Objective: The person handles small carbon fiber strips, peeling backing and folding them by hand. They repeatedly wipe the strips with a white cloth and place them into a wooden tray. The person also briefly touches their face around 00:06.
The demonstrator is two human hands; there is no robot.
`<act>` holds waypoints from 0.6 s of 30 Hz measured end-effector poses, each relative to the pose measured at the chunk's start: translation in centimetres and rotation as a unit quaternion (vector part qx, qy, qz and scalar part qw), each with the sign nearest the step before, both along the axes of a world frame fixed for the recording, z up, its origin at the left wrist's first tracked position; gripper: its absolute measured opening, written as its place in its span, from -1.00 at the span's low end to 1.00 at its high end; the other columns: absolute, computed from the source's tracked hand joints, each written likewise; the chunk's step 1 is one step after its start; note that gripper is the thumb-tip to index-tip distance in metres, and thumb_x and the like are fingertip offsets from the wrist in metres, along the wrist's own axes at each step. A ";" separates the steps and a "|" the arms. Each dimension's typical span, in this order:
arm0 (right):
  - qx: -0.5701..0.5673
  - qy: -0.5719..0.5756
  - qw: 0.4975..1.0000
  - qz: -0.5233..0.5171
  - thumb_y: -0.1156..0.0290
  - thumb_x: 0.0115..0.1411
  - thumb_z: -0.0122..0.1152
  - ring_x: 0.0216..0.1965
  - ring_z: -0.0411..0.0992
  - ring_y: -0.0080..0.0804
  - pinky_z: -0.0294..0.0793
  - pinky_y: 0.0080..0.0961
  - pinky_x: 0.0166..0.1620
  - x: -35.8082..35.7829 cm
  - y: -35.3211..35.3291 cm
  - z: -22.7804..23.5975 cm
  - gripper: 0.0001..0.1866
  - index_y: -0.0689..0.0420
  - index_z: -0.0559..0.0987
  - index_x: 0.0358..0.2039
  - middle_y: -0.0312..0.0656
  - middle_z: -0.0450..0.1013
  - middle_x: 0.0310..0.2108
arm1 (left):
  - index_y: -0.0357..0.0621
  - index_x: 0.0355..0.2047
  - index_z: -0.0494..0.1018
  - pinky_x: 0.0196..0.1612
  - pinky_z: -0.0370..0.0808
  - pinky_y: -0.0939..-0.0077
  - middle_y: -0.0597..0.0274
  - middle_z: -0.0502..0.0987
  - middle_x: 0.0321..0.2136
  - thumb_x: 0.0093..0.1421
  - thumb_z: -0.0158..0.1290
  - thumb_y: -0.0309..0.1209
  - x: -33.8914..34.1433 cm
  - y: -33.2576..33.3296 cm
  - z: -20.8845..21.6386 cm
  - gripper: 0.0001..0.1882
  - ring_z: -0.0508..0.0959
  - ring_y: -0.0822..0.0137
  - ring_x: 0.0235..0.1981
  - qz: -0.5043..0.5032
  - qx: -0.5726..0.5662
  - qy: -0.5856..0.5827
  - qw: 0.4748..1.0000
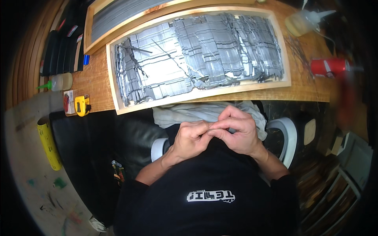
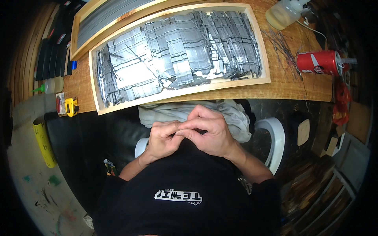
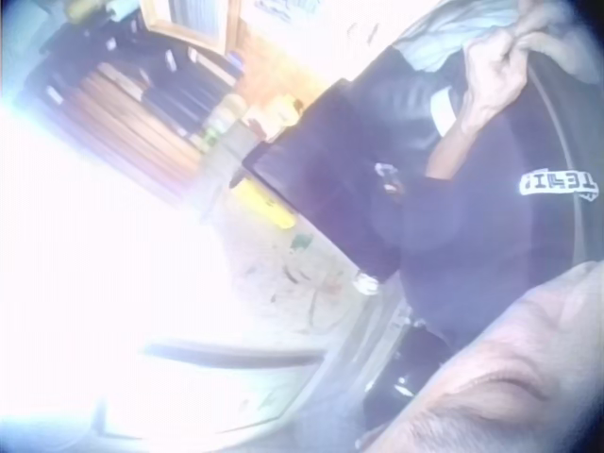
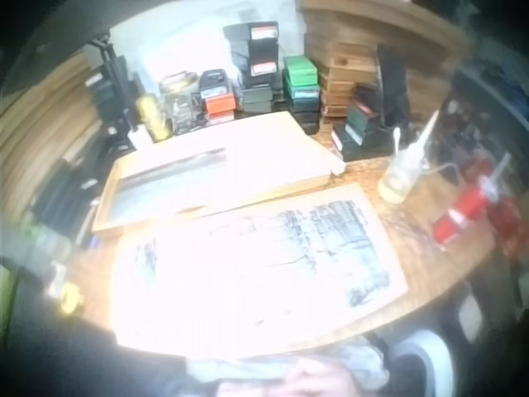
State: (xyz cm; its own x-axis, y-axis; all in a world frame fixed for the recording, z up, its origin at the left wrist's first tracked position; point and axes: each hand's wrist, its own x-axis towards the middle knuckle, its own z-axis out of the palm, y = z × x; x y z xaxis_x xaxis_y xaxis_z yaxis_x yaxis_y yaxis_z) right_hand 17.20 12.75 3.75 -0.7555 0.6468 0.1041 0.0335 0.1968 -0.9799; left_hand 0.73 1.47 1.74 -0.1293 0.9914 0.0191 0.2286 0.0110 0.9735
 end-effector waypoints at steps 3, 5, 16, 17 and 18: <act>-0.013 0.009 1.000 -0.016 0.57 0.06 0.57 -0.41 0.47 -0.51 0.45 -0.57 -0.39 -0.2 -0.5 0.0 -0.82 0.19 0.76 -0.29 -0.27 0.48 -0.39 | -0.29 -0.23 0.66 -0.49 0.49 0.39 0.02 0.63 -0.50 0.17 0.24 -0.62 0.0 0.3 0.1 -0.85 0.64 0.13 -0.55 -0.005 -0.005 -0.027 1.000; -0.038 0.004 0.999 -0.029 0.57 0.06 0.58 -0.41 0.46 -0.51 0.44 -0.57 -0.39 -0.4 -0.9 0.1 -0.80 0.18 0.76 -0.28 -0.27 0.47 -0.41 | -0.29 -0.24 0.66 -0.50 0.48 0.39 0.01 0.63 -0.51 0.18 0.24 -0.62 0.5 0.6 0.0 -0.87 0.63 0.13 -0.56 0.008 0.018 -0.066 0.998; 0.132 0.056 0.986 -0.090 0.41 0.09 0.60 -0.42 0.39 -0.52 0.35 -0.58 -0.40 -0.5 -1.4 -1.4 -0.77 0.20 0.75 -0.28 -0.30 0.45 -0.42 | -0.30 -0.26 0.66 -0.49 0.50 0.39 0.01 0.64 -0.52 0.21 0.27 -0.56 -0.5 0.5 -0.2 -0.91 0.65 0.14 -0.56 -0.040 -0.024 -0.031 0.998; 0.100 0.072 0.986 -0.112 0.39 0.10 0.60 -0.43 0.36 -0.54 0.32 -0.58 -0.41 -0.4 -1.7 -1.6 -0.75 0.20 0.75 -0.25 -0.31 0.45 -0.41 | -0.29 -0.26 0.67 -0.48 0.52 0.40 0.01 0.66 -0.51 0.22 0.27 -0.55 -0.7 0.7 -0.3 -0.90 0.67 0.14 -0.54 -0.053 -0.032 -0.026 0.998; 0.065 0.088 0.985 -0.132 0.36 0.11 0.60 -0.44 0.33 -0.55 0.29 -0.59 -0.42 -0.4 -1.9 -1.6 -0.73 0.21 0.76 -0.22 -0.32 0.46 -0.40 | -0.28 -0.24 0.68 -0.46 0.54 0.40 0.02 0.67 -0.49 0.21 0.28 -0.54 -0.7 0.9 -0.2 -0.89 0.69 0.15 -0.51 -0.045 -0.021 -0.038 0.998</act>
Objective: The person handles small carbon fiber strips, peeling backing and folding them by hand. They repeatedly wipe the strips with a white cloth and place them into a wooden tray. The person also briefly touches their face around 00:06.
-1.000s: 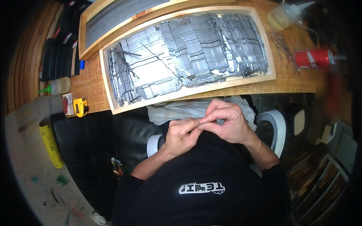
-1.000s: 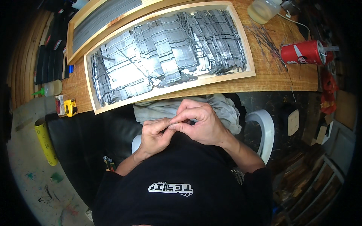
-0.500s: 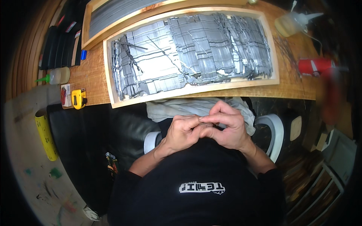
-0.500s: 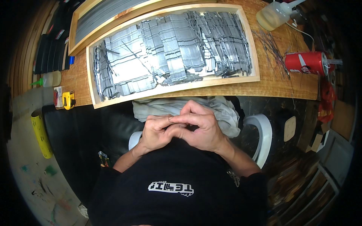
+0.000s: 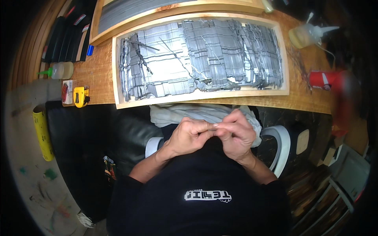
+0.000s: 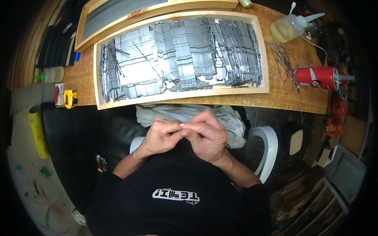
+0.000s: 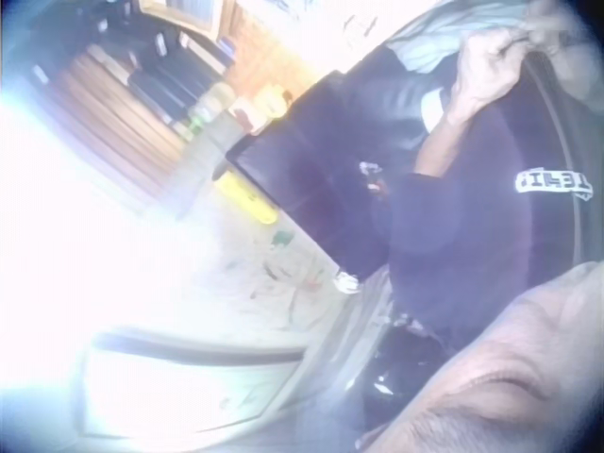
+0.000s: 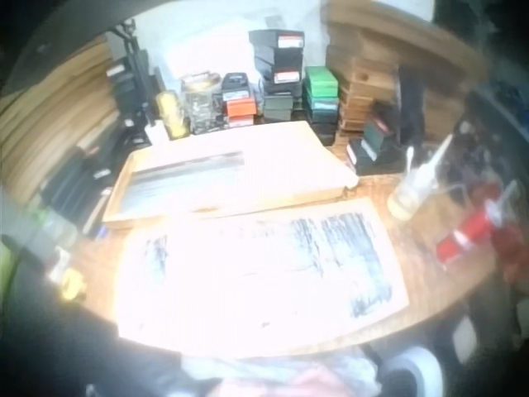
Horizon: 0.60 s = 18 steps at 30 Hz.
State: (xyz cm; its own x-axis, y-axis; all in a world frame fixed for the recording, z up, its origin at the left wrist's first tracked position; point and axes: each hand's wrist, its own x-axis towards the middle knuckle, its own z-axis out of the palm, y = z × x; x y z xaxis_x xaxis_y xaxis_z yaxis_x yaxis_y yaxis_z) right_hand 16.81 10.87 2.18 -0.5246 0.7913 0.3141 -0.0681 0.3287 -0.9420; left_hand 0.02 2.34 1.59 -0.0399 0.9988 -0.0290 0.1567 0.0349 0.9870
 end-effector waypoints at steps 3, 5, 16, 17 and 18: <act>-0.049 -0.053 0.997 0.023 0.35 0.08 0.63 -0.43 0.33 -0.60 0.30 -0.63 -0.42 1.0 1.1 1.5 -0.63 0.20 0.75 -0.11 -0.32 0.46 -0.39 | -0.24 -0.19 0.70 -0.34 0.64 0.42 0.03 0.73 -0.38 0.20 0.28 -0.54 -0.3 0.4 0.5 -0.84 0.76 0.15 -0.38 0.000 -0.003 -0.018 1.000; -0.072 -0.079 0.993 0.056 0.40 0.05 0.65 -0.43 0.34 -0.61 0.30 -0.66 -0.42 0.8 0.9 1.9 -0.60 0.19 0.76 -0.08 -0.32 0.46 -0.38 | -0.25 -0.19 0.69 -0.37 0.61 0.40 0.01 0.72 -0.41 0.20 0.27 -0.56 -0.3 0.1 0.1 -0.83 0.74 0.13 -0.41 0.007 0.001 -0.020 1.000; -0.093 -0.088 0.989 0.072 0.59 0.04 0.58 -0.44 0.38 -0.59 0.30 -0.62 -0.44 0.2 0.4 0.7 -0.74 0.15 0.79 -0.21 -0.34 0.44 -0.42 | -0.30 -0.34 0.63 -0.53 0.44 0.36 -0.05 0.55 -0.58 0.20 0.24 -0.58 -0.2 -0.2 0.3 -0.97 0.57 0.09 -0.62 0.024 -0.007 0.004 1.000; -0.097 -0.088 0.989 0.074 0.59 0.04 0.58 -0.43 0.38 -0.60 0.30 -0.63 -0.44 0.2 0.4 0.6 -0.74 0.15 0.79 -0.21 -0.35 0.43 -0.42 | -0.30 -0.33 0.63 -0.53 0.44 0.36 -0.05 0.56 -0.58 0.21 0.24 -0.58 -0.1 -0.2 0.3 -0.96 0.58 0.10 -0.61 0.027 -0.010 0.001 1.000; -0.101 -0.088 0.988 0.075 0.58 0.04 0.58 -0.43 0.38 -0.60 0.30 -0.63 -0.44 0.2 0.4 0.6 -0.74 0.14 0.79 -0.21 -0.35 0.43 -0.42 | -0.30 -0.33 0.63 -0.53 0.44 0.36 -0.06 0.56 -0.57 0.21 0.23 -0.58 -0.1 -0.2 0.3 -0.96 0.58 0.10 -0.61 0.029 -0.013 -0.002 0.999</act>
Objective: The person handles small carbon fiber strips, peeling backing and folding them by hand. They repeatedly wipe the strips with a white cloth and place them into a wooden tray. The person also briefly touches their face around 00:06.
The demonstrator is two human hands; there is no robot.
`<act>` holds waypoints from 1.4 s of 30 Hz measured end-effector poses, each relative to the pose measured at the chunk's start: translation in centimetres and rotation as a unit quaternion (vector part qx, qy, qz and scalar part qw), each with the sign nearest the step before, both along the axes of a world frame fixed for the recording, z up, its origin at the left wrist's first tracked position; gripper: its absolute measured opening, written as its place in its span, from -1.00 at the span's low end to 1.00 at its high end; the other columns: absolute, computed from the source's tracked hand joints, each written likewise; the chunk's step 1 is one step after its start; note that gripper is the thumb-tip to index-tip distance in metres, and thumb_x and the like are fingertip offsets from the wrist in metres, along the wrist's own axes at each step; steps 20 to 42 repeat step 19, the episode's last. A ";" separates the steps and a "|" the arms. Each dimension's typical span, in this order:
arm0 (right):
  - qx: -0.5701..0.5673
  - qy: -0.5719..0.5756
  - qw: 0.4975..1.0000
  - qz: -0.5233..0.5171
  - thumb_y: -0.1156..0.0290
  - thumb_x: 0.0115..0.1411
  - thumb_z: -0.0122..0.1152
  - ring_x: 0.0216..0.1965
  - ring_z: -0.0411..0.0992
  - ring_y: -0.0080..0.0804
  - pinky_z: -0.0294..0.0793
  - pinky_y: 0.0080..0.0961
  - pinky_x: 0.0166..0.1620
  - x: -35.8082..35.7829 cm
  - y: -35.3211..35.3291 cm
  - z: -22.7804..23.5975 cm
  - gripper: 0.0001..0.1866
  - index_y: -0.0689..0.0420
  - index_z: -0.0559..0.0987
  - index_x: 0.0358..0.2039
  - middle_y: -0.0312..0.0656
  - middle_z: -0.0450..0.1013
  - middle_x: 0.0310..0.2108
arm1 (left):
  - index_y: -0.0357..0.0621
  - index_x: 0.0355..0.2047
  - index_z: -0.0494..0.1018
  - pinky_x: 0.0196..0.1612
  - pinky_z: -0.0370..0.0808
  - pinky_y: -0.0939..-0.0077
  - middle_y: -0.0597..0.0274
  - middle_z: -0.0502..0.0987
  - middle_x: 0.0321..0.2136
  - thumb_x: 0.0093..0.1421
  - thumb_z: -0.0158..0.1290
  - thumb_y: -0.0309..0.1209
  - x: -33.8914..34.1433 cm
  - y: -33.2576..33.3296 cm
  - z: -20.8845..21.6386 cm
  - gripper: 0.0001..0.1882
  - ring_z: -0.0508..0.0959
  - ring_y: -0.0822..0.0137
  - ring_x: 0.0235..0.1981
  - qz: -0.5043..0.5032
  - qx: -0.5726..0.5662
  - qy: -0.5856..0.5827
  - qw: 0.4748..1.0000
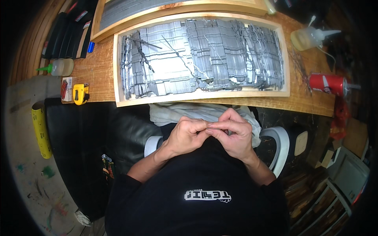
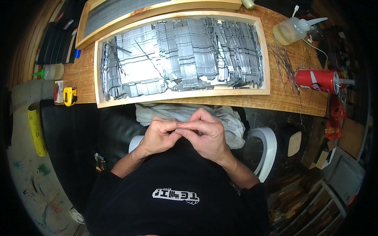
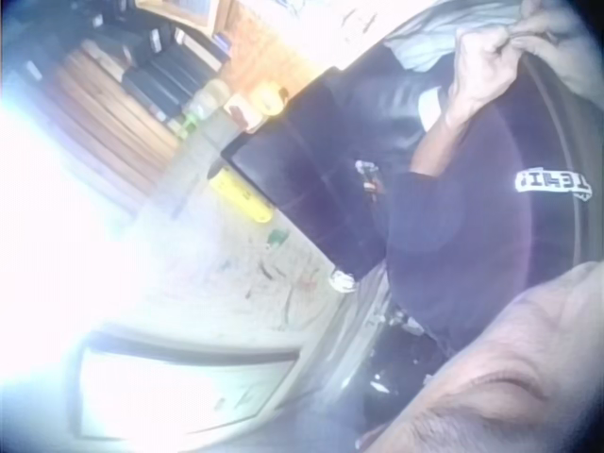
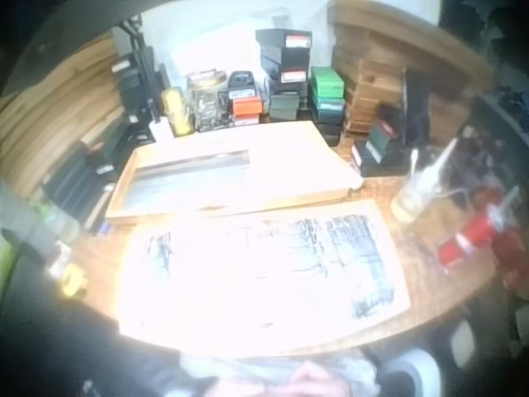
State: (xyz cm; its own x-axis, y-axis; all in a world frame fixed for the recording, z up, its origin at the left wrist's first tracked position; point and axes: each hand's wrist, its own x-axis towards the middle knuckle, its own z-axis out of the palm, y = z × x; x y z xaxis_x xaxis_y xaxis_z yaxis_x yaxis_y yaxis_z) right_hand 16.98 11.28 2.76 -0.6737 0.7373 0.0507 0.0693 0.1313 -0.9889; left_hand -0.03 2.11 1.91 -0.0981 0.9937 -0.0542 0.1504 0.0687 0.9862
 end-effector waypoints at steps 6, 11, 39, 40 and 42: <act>-0.008 -0.003 1.000 0.003 0.58 0.05 0.58 -0.43 0.37 -0.61 0.30 -0.63 -0.45 -0.4 0.0 0.5 -0.77 0.12 0.79 -0.24 -0.36 0.43 -0.42 | -0.29 -0.26 0.66 -0.51 0.47 0.37 -0.05 0.61 -0.53 0.21 0.23 -0.59 0.3 0.0 0.1 -0.90 0.63 0.09 -0.57 0.012 0.017 -0.008 1.000; 0.005 0.013 1.000 0.001 0.57 0.03 0.59 -0.43 0.37 -0.56 0.31 -0.59 -0.44 -0.5 0.0 0.0 -0.78 0.14 0.78 -0.27 -0.34 0.44 -0.42 | -0.30 -0.30 0.66 -0.56 0.37 0.48 0.08 0.56 -0.62 0.17 0.18 -0.65 0.4 0.0 0.2 -0.89 0.52 0.35 -0.67 0.019 0.031 0.006 0.999; 0.164 0.029 0.986 -0.007 0.51 0.06 0.58 -0.38 0.42 -0.38 0.41 -0.48 -0.36 -0.9 0.2 0.1 -0.80 0.11 0.78 -0.27 -0.36 0.45 -0.43 | -0.32 -0.30 0.64 -0.45 0.52 0.33 -0.08 0.63 -0.51 0.17 0.21 -0.63 0.2 0.0 0.8 -0.92 0.65 0.02 -0.53 0.000 0.007 0.019 1.000; 0.164 0.029 0.986 -0.007 0.51 0.06 0.58 -0.38 0.42 -0.38 0.41 -0.48 -0.36 -0.9 0.2 0.1 -0.80 0.11 0.78 -0.27 -0.36 0.45 -0.43 | -0.32 -0.30 0.64 -0.45 0.52 0.33 -0.08 0.63 -0.51 0.17 0.21 -0.63 0.2 0.0 0.8 -0.92 0.65 0.02 -0.53 0.000 0.007 0.019 1.000; 0.164 0.029 0.986 -0.007 0.51 0.06 0.58 -0.38 0.42 -0.38 0.41 -0.48 -0.36 -0.9 0.2 0.1 -0.80 0.11 0.78 -0.27 -0.36 0.45 -0.43 | -0.32 -0.30 0.64 -0.45 0.52 0.33 -0.08 0.63 -0.51 0.17 0.21 -0.63 0.2 0.0 0.8 -0.92 0.65 0.02 -0.53 0.000 0.007 0.019 1.000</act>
